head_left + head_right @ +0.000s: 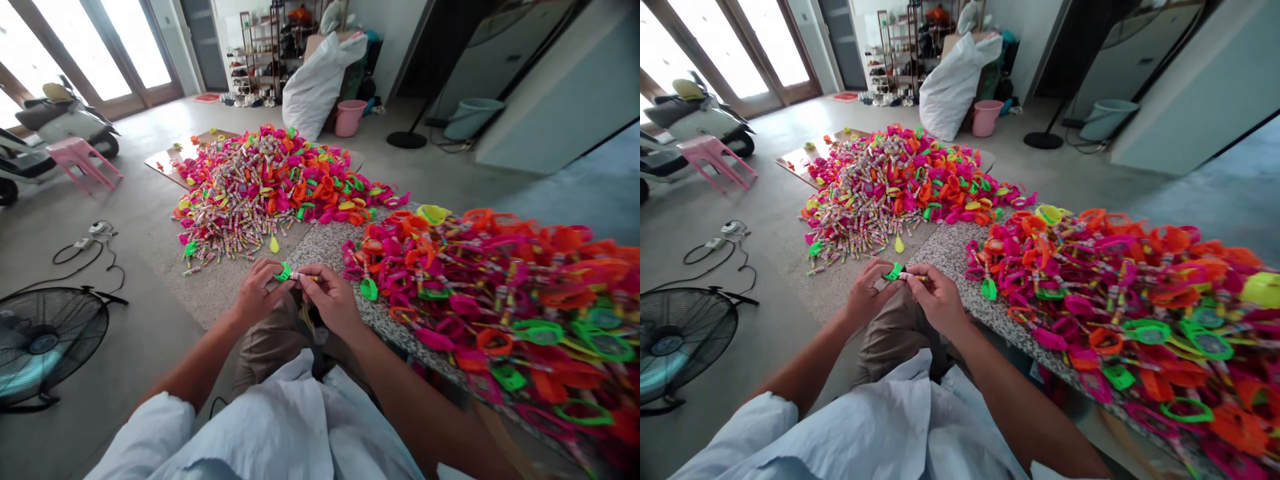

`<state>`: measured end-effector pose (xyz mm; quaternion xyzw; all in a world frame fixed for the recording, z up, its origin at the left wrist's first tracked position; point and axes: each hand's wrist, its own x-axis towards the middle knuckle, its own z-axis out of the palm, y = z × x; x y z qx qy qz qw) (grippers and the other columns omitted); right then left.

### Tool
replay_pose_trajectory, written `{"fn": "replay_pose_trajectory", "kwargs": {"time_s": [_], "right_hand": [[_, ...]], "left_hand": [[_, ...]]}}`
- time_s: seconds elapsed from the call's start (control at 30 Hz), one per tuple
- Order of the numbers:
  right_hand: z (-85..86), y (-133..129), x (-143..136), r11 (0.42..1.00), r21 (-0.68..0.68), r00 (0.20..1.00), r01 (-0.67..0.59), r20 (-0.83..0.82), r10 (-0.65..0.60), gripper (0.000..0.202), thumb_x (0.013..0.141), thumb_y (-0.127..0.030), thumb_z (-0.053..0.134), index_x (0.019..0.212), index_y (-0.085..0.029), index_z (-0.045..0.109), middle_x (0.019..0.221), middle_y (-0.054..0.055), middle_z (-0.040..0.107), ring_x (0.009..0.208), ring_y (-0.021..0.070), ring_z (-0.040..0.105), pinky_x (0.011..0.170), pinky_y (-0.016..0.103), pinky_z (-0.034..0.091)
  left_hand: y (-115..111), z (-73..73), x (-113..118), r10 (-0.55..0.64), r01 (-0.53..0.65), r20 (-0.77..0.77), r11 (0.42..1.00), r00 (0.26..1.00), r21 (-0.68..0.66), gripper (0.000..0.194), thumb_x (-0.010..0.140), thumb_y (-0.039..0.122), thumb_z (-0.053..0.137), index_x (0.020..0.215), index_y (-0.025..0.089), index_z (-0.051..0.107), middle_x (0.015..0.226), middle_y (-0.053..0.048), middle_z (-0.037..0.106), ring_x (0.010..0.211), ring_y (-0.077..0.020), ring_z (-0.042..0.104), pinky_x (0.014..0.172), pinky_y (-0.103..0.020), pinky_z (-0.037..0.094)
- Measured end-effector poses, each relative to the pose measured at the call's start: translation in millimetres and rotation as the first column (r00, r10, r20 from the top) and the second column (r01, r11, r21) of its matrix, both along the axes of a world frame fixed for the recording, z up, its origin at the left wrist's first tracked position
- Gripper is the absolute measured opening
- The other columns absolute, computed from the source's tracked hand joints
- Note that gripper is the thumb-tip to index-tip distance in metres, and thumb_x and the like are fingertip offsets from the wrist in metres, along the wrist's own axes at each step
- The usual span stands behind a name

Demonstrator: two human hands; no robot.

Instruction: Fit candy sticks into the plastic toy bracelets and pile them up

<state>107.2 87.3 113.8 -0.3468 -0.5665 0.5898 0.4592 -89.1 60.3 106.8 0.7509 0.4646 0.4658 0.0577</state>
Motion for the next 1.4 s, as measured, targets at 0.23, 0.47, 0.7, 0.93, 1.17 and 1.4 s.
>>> {"fn": "replay_pose_trajectory", "kwargs": {"time_s": [0.23,0.47,0.7,0.93,1.17,1.4], "right_hand": [[7.8,-9.8,2.2,0.996,0.053,0.992,0.076,0.101,-0.081,0.030,0.091,-0.050,0.073,0.099,-0.021,0.076,0.078,0.003,0.077,0.058,0.0159,0.067,0.055,0.027,0.055],[14.6,-9.8,6.5,1.000,0.001,0.992,0.029,0.125,-0.029,0.027,0.091,-0.050,0.073,0.091,-0.023,0.076,0.070,0.002,0.075,0.054,0.0173,0.067,0.054,0.028,0.055],[13.7,-7.6,2.8,0.983,-0.182,1.000,-0.023,-0.017,0.020,0.038,0.082,-0.058,0.080,0.081,-0.021,0.072,0.061,-0.001,0.069,0.044,0.0131,0.058,0.043,0.024,0.047],[16.2,-12.2,-2.5,0.957,-0.290,0.995,-0.023,-0.098,-0.006,0.039,0.076,-0.055,0.084,0.077,-0.020,0.070,0.058,-0.002,0.066,0.042,0.0111,0.055,0.041,0.023,0.046],[13.6,-14.2,-5.1,0.957,-0.289,0.987,0.016,-0.150,-0.062,0.039,0.077,-0.057,0.083,0.078,-0.020,0.070,0.057,-0.003,0.064,0.041,0.0111,0.054,0.041,0.023,0.046],[21.7,-11.7,1.1,0.979,-0.201,0.996,0.041,-0.075,-0.057,0.036,0.082,-0.056,0.080,0.080,-0.022,0.071,0.060,-0.001,0.067,0.044,0.0131,0.058,0.044,0.025,0.049]], "left_hand": [[-6.3,4.7,2.4,0.008,-0.005,-0.132,1.000,0.991,0.027,0.012,0.102,0.030,0.069,0.109,0.021,0.065,0.102,-0.007,0.072,0.095,-0.0209,0.064,0.087,-0.036,0.053],[-9.9,10.0,1.2,0.040,-0.036,-0.348,0.999,0.937,0.019,0.020,0.105,0.041,0.062,0.100,0.022,0.067,0.092,-0.006,0.070,0.087,-0.0211,0.062,0.082,-0.037,0.051],[-5.7,10.5,-0.5,0.018,-0.007,-0.376,0.999,0.927,0.033,0.031,0.102,0.051,0.065,0.090,0.023,0.067,0.081,-0.005,0.066,0.077,-0.0201,0.058,0.073,-0.036,0.047],[-4.6,10.9,1.5,0.028,0.012,-0.417,0.996,0.909,0.092,0.034,0.102,0.049,0.064,0.080,0.023,0.062,0.075,-0.004,0.062,0.071,-0.0195,0.051,0.066,-0.034,0.040],[-1.7,8.3,1.9,0.007,0.025,-0.413,0.997,0.911,0.072,0.030,0.105,0.045,0.059,0.084,0.023,0.062,0.076,-0.004,0.064,0.073,-0.0198,0.056,0.068,-0.035,0.044],[-1.8,7.0,5.8,0.070,-0.046,-0.271,0.995,0.960,0.093,0.028,0.101,0.043,0.068,0.121,0.024,0.069,0.097,-0.008,0.074,0.089,-0.0225,0.067,0.084,-0.037,0.054]]}}
